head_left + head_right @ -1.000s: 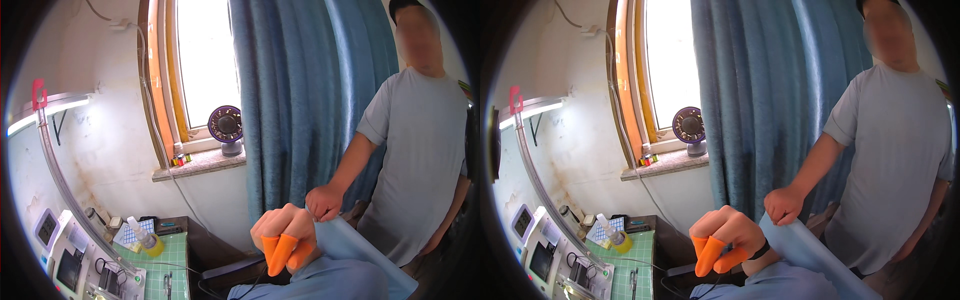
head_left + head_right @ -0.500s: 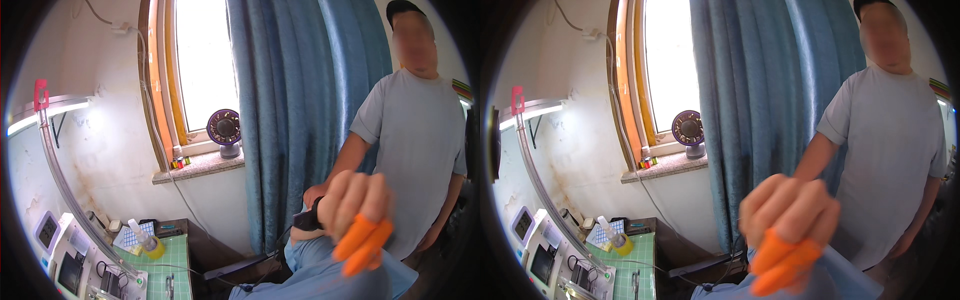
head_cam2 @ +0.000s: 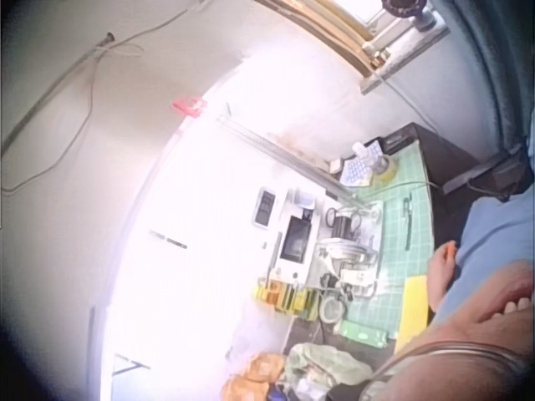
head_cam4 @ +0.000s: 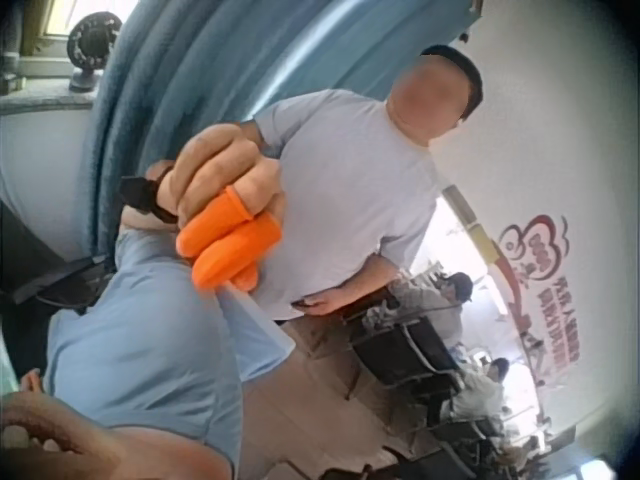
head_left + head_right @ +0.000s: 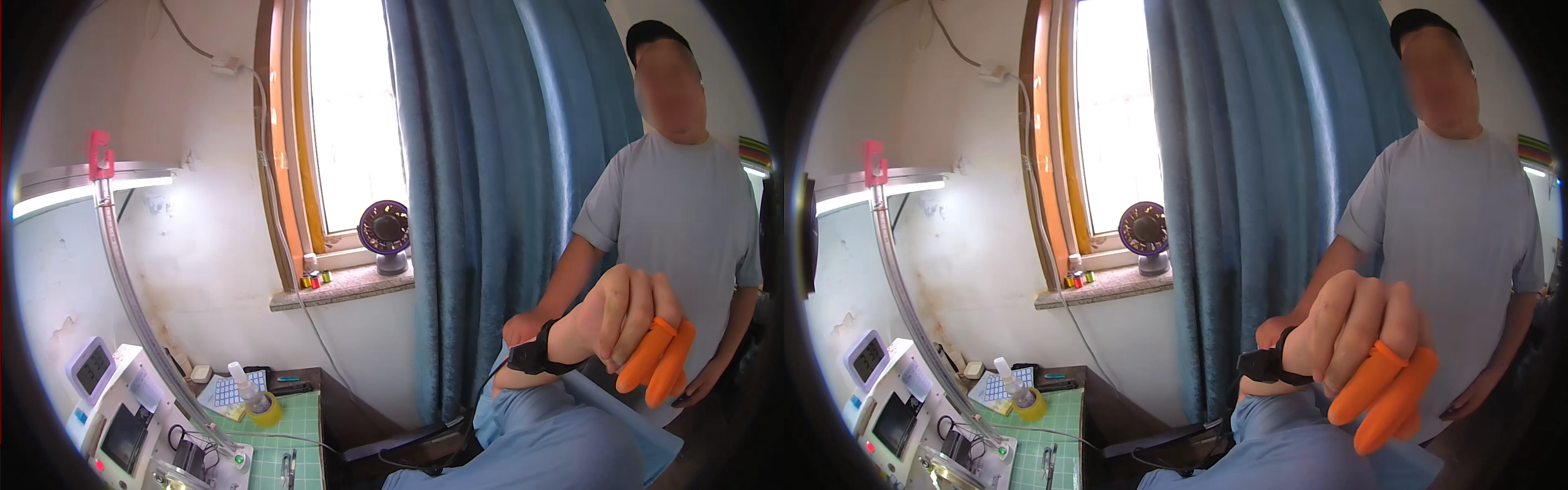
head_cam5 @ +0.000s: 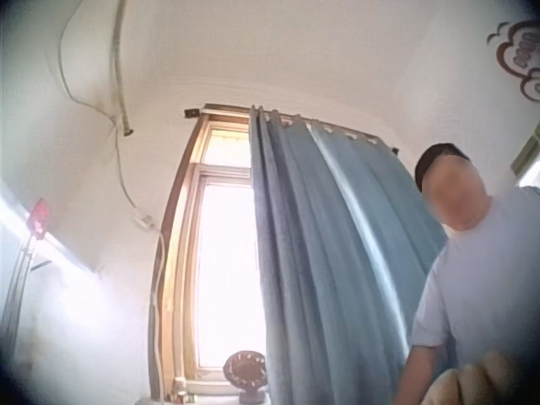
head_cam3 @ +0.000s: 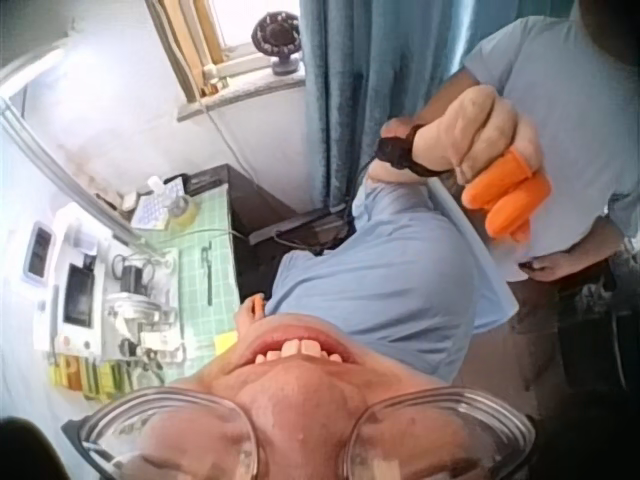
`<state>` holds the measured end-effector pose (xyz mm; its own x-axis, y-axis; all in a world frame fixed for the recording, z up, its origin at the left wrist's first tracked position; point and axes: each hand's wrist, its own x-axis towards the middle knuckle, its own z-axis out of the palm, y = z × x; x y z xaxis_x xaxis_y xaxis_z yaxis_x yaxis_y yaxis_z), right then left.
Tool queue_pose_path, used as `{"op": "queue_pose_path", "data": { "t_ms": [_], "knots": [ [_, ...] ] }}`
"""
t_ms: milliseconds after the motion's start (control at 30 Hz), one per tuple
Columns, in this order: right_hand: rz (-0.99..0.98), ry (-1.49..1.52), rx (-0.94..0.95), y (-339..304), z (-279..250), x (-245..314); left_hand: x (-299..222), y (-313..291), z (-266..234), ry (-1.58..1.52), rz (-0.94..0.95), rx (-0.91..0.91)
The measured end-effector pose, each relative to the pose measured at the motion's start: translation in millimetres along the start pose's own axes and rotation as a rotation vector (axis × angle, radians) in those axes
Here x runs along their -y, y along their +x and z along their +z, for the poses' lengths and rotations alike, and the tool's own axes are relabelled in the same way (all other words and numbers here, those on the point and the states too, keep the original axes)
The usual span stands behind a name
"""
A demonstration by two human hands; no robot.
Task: Manually assembling small electronic components at a workstation.
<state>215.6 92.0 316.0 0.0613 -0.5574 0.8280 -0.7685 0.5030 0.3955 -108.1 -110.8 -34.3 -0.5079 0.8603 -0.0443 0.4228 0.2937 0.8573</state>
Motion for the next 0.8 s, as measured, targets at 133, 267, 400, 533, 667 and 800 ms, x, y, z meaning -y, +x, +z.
{"op": "queue_pose_path", "data": {
  "t_ms": [133,267,400,533,667,800],
  "knots": [
    [0.068,-0.041,0.172,24,6,1,1,-1,-4,0.042,0.106,0.049],
    [0.128,-0.041,0.208,46,29,-6,1,-1,-3,-0.015,0.105,0.089],
    [0.261,-0.099,0.405,69,52,-16,6,-1,-8,-0.064,0.093,0.097],
    [0.451,-0.169,0.630,77,65,-31,7,-2,-11,-0.091,0.128,0.088],
    [0.745,-0.089,0.708,27,73,-44,3,-6,-9,-0.083,0.093,0.081],
    [0.840,-0.254,0.952,-42,79,-46,-27,-13,-23,-0.057,0.062,0.095]
  ]
}}
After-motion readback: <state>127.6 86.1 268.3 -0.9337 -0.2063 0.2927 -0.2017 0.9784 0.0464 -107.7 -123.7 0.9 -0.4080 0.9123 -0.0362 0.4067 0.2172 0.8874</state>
